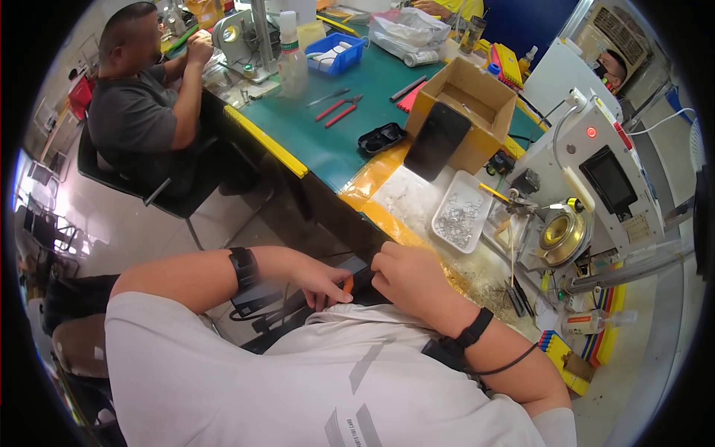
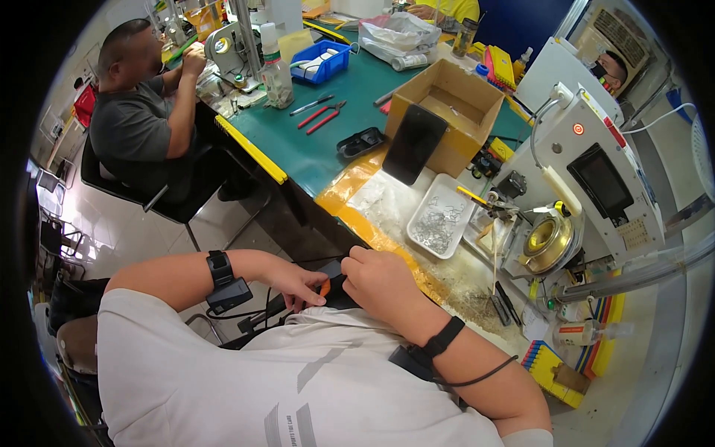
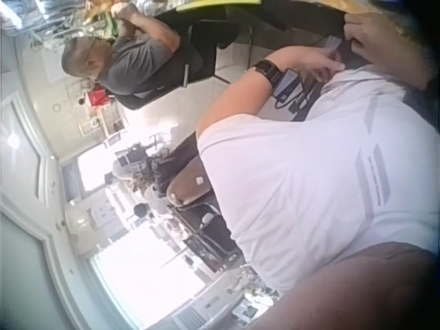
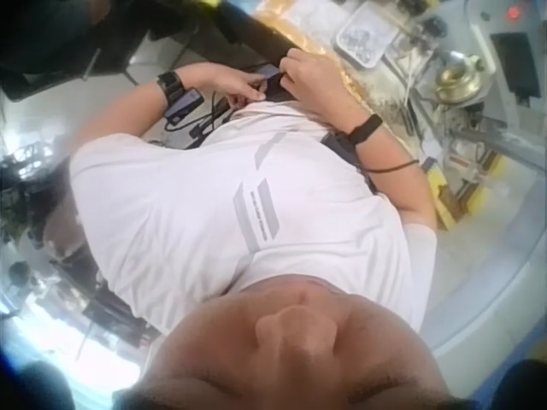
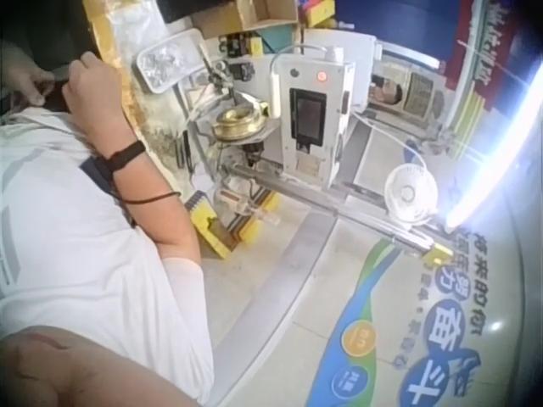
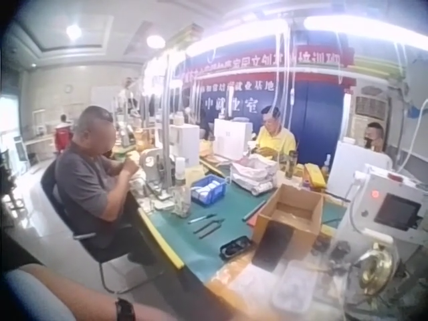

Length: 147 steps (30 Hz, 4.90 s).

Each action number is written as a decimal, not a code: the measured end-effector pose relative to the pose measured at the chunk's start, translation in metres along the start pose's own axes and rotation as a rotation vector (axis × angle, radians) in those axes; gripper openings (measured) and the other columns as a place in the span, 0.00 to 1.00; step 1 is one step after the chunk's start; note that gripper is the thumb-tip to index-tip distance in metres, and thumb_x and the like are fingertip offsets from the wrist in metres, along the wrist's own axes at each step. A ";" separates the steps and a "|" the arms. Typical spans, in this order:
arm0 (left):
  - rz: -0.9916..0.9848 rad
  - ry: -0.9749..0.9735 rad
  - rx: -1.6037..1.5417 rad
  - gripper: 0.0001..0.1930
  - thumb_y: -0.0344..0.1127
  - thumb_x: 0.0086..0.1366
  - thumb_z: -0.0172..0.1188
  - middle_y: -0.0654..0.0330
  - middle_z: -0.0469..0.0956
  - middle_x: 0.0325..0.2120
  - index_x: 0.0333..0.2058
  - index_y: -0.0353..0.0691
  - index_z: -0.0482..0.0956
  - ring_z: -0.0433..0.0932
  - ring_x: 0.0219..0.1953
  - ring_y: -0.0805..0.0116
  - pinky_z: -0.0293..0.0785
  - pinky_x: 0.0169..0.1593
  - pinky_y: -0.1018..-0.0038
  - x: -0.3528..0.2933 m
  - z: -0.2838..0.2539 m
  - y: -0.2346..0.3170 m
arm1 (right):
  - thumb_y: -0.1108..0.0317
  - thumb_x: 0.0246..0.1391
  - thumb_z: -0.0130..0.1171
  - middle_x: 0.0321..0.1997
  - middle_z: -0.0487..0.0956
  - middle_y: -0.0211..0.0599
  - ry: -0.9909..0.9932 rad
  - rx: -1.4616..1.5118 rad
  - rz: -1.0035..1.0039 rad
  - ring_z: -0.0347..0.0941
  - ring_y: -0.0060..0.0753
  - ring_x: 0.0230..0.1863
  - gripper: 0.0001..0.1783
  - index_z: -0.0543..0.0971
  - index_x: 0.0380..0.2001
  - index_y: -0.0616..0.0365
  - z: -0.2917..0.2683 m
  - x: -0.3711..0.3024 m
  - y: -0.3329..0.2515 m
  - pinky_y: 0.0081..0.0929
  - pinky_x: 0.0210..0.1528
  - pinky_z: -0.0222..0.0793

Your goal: Assembling and inspecting small components using a bench-mounted machine and manual tools like tweezers and a syringe.

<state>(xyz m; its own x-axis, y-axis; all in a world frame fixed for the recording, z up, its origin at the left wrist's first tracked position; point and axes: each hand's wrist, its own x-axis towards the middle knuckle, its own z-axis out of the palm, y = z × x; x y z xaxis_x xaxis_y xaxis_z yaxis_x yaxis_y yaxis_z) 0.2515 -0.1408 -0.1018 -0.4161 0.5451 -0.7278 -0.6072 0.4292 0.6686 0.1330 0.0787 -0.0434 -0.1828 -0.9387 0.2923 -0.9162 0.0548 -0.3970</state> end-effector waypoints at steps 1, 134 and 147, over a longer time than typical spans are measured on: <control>-0.031 0.020 -0.129 0.39 0.56 0.69 0.67 0.51 0.80 0.43 0.61 0.33 0.58 0.83 0.41 0.65 0.82 0.45 0.69 -0.001 0.000 0.000 | 0.70 0.48 0.68 0.30 0.77 0.37 0.003 -0.004 -0.001 0.79 0.48 0.32 0.05 0.80 0.27 0.54 0.000 0.000 0.002 0.44 0.35 0.76; 0.292 0.390 0.684 0.21 0.49 0.69 0.65 0.47 0.85 0.40 0.47 0.35 0.79 0.84 0.45 0.45 0.79 0.48 0.56 -0.012 0.038 0.062 | 0.68 0.58 0.65 0.26 0.75 0.19 -0.335 1.252 0.974 0.66 0.12 0.28 0.06 0.82 0.28 0.53 -0.002 -0.062 0.024 0.20 0.29 0.58; 0.220 0.369 0.699 0.22 0.50 0.72 0.62 0.47 0.85 0.43 0.49 0.33 0.79 0.84 0.47 0.45 0.78 0.51 0.57 -0.006 0.030 0.054 | 0.67 0.50 0.68 0.35 0.80 0.42 -0.312 0.277 0.265 0.81 0.50 0.42 0.10 0.83 0.35 0.58 -0.019 -0.059 0.008 0.44 0.45 0.78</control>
<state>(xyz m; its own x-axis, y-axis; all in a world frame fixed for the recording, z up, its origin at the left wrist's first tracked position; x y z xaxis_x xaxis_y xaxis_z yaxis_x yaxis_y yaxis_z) 0.2418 -0.0998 -0.0566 -0.7464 0.4492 -0.4910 0.0254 0.7565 0.6535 0.1298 0.1407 -0.0477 -0.2424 -0.9642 -0.1072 -0.7156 0.2523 -0.6513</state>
